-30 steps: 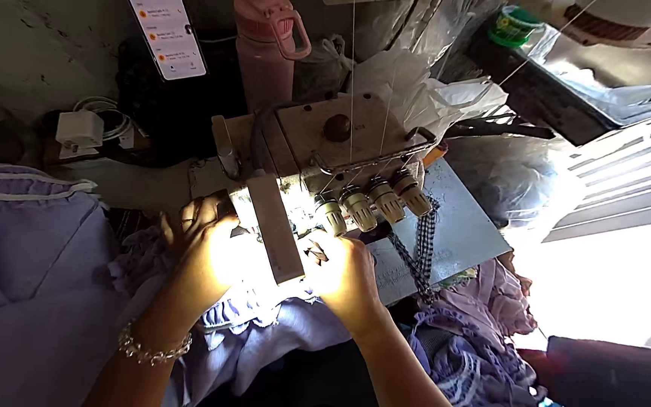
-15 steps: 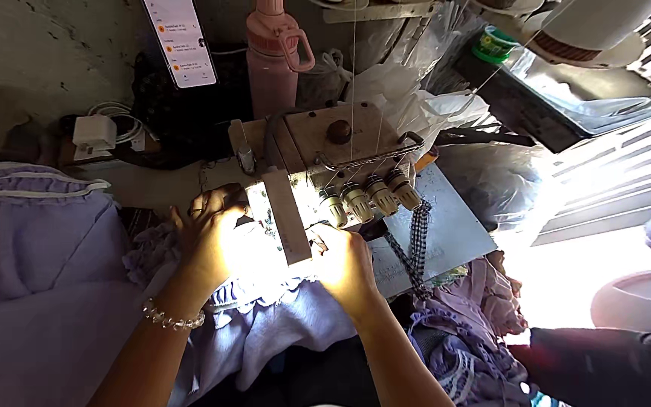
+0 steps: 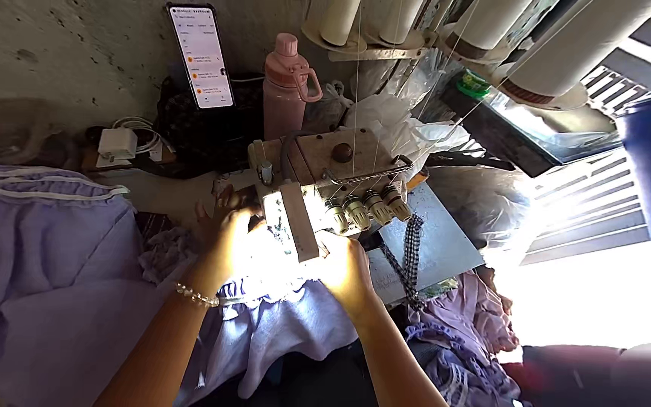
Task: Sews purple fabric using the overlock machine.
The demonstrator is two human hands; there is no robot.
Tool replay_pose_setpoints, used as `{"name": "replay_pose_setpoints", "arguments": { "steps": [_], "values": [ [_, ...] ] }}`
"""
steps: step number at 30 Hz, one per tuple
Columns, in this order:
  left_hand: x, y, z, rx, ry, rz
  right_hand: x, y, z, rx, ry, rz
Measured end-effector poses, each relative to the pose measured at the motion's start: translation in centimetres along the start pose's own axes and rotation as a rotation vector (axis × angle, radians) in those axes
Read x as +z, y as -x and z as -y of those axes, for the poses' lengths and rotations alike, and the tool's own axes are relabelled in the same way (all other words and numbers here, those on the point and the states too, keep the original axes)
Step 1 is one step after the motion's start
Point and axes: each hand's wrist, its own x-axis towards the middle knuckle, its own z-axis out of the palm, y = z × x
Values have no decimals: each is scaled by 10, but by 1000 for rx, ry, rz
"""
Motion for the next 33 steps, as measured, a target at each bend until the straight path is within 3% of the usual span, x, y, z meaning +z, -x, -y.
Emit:
{"name": "replay_pose_setpoints", "arguments": {
  "steps": [7, 10, 14, 19, 23, 26, 30, 33],
  "values": [
    [11, 9, 1, 66, -119, -255, -2, 0, 2, -4, -18, 16],
    [15, 15, 4, 79, 114, -367, 2, 1, -1, -35, -18, -19],
    [11, 19, 1, -11, 525, -241, 6, 2, -6, -73, -14, -71],
    [8, 22, -9, 23, 202, -148, 7, 4, -7, -94, -8, -91],
    [13, 23, 1, 229, 15, -235, 6, 3, -10, -98, 4, -87],
    [3, 21, 7, 244, 22, -123, 7, 3, -11, -109, 5, -95],
    [-27, 2, -3, 81, 38, 245, 7, 2, -12, -148, -8, -112],
    [-34, -14, -3, 62, 118, 380, 5, 3, -14, -142, -19, -70]
  ]
}}
